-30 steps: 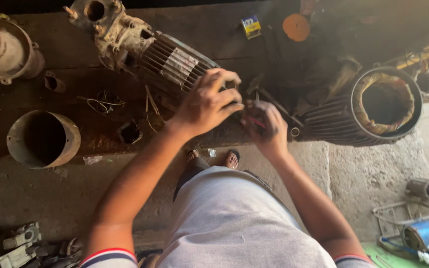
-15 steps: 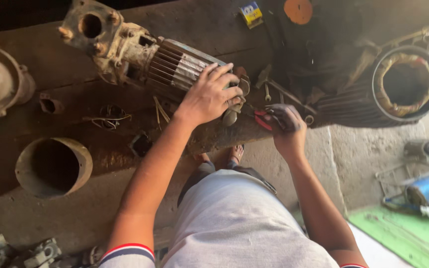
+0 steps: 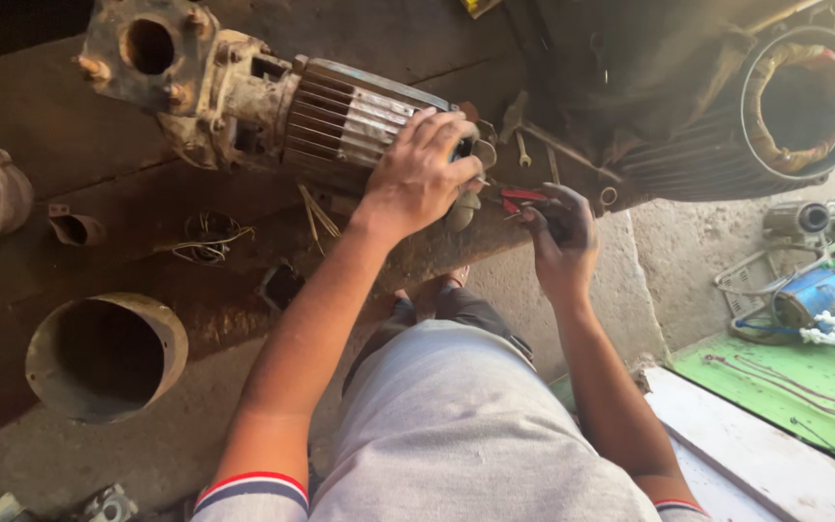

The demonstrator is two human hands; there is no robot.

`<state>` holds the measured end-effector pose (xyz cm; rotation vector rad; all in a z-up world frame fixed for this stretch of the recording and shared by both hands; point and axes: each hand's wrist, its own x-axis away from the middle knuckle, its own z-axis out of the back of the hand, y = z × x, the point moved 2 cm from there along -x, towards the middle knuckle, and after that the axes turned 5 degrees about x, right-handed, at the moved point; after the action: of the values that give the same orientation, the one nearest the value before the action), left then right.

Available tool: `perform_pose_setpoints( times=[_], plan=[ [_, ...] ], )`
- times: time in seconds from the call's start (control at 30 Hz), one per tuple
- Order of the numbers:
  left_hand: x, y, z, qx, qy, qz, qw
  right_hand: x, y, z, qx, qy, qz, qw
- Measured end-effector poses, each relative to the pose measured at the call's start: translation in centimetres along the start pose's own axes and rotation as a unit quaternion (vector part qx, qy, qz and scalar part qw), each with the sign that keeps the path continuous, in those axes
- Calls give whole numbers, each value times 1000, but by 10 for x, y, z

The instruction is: The person uses pliers to repeatedly tap and adjust a component on the end of an electric motor. They then rotate the motor and continue tapping with the pliers before setting the tool down and handling the motor by hand.

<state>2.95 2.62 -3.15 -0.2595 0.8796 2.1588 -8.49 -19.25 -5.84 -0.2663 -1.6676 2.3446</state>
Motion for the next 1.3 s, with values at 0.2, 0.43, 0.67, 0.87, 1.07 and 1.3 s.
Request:
perform_pose_setpoints(
  times=[0.2,0.43,0.67,0.87,1.07,1.3],
  plan=[
    [4,-1,3,11,11,4,1000,11,-14,-16,60,24,88,994],
    [1,-5,6,101,42,-36,993,15,-17,-23,81,37,108,990],
    [10,-14,10,122,11,-70,990,16,-17,-9,86,67,83,991],
    [-4,-2,-10,-96,30,-4,995,18,-12,0,73,75,80,991],
    [-5,-5,6,23,-62,9,998,15,-13,-2,97,68,70,990],
    [-3,-4,12,69,-119,10,990,7,-21,-5,138,71,126,980]
  ],
)
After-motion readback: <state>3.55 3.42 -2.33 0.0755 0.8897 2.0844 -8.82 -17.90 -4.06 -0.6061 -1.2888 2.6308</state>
